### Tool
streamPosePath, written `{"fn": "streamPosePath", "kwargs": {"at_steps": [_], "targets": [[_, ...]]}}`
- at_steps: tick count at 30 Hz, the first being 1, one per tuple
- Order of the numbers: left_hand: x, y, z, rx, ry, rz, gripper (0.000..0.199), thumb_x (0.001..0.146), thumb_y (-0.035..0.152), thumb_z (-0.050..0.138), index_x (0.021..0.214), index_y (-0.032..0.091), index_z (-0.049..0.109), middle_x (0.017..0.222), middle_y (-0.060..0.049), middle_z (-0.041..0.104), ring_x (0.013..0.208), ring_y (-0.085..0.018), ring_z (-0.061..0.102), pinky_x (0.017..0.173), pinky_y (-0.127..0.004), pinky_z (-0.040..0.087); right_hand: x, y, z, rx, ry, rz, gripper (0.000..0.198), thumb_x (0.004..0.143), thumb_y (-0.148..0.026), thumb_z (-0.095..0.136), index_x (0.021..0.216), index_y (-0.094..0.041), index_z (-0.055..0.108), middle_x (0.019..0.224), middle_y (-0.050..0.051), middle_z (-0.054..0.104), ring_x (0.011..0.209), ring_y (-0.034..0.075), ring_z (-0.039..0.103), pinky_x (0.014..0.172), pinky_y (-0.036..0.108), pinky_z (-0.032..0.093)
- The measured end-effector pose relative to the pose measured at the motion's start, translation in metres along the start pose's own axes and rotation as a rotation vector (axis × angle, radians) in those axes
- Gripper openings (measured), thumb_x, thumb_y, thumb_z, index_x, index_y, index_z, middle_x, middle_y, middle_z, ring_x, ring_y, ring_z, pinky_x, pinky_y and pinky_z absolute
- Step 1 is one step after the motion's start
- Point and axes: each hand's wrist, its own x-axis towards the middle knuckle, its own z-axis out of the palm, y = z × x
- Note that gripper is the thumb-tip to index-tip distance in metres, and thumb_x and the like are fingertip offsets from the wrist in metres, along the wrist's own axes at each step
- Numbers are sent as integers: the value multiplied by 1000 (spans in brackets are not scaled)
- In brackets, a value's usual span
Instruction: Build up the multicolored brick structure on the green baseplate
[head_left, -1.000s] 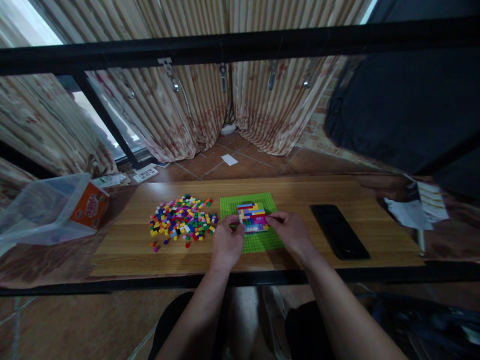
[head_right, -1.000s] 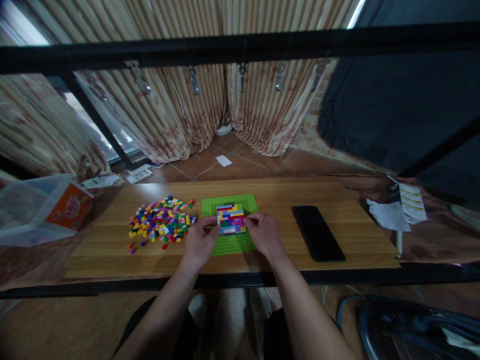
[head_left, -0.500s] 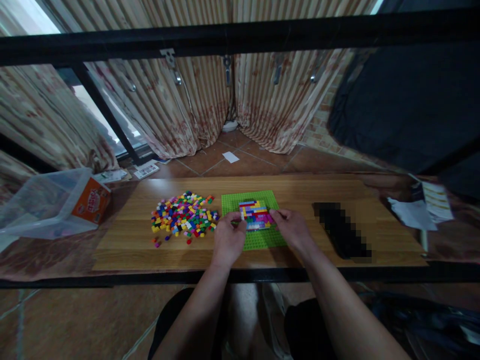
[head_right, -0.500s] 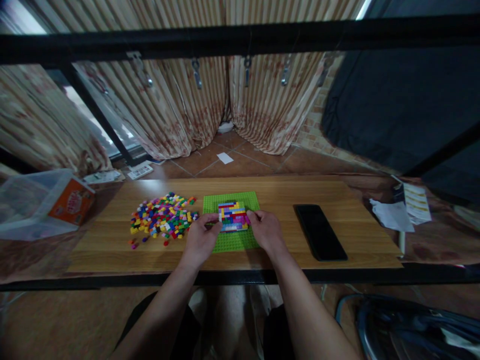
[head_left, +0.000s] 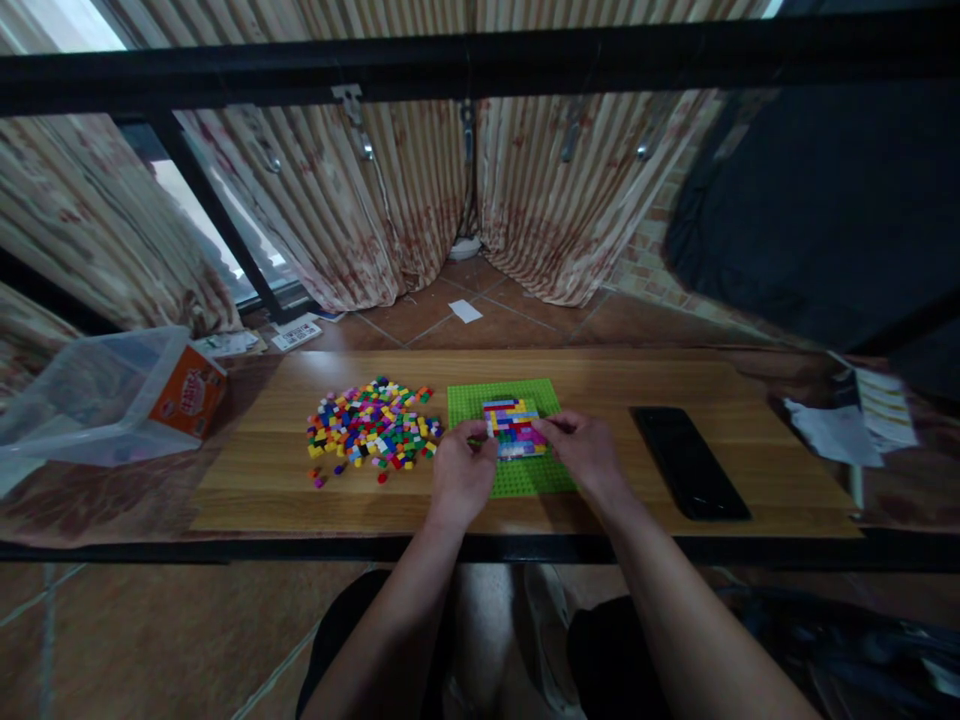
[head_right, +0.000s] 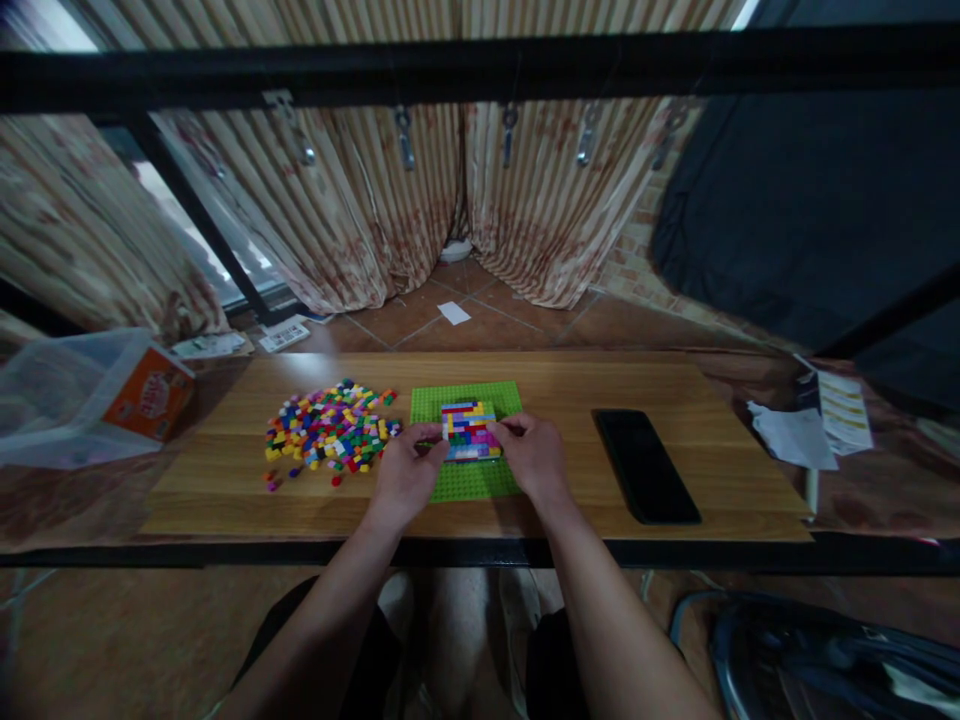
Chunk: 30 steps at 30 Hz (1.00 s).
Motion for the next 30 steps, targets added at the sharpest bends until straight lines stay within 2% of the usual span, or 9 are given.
{"fn": "streamPosePath", "kwargs": {"at_steps": [7,13,20,24,30], "targets": [[-1,-1,0,21,0,8,20,78,12,61,94,17,71,87,-5,74,72,-17,67,70,-28,52,1,0,-1,130,-36,58,42,60,-59,75,69,-18,71,56,1,63,49,14,50,50,28,38],[0,0,0,31,-4,-7,22,79,13,61,98,16,71,89,-8,75,73,-18,68,73,-31,53,0,4,-3,167,-67,103,45,73,-61,63,66,-17,70,57,3,64,48,14,52,49,28,40],[-2,1,1,38,-11,-9,21,79,14,61,98,15,71,92,-9,75,77,-19,69,76,-31,53,-1,3,-3,117,-76,120,36,72,-52,65,71,-18,73,58,2,65,50,15,53,51,29,43],[-2,0,1,7,-26,1,22,79,13,61,99,16,70,92,-8,74,79,-18,69,77,-30,54,-1,6,-3,117,-73,136,37,70,-53,67,77,-17,73,58,2,65,50,15,54,50,29,43],[-4,1,2,104,-31,-15,31,76,9,64,107,15,67,101,-11,72,87,-21,69,83,-34,53,-3,12,-3,-83,-94,21,41,80,-57,56,73,-18,70,55,2,62,52,18,56,53,30,42]]}}
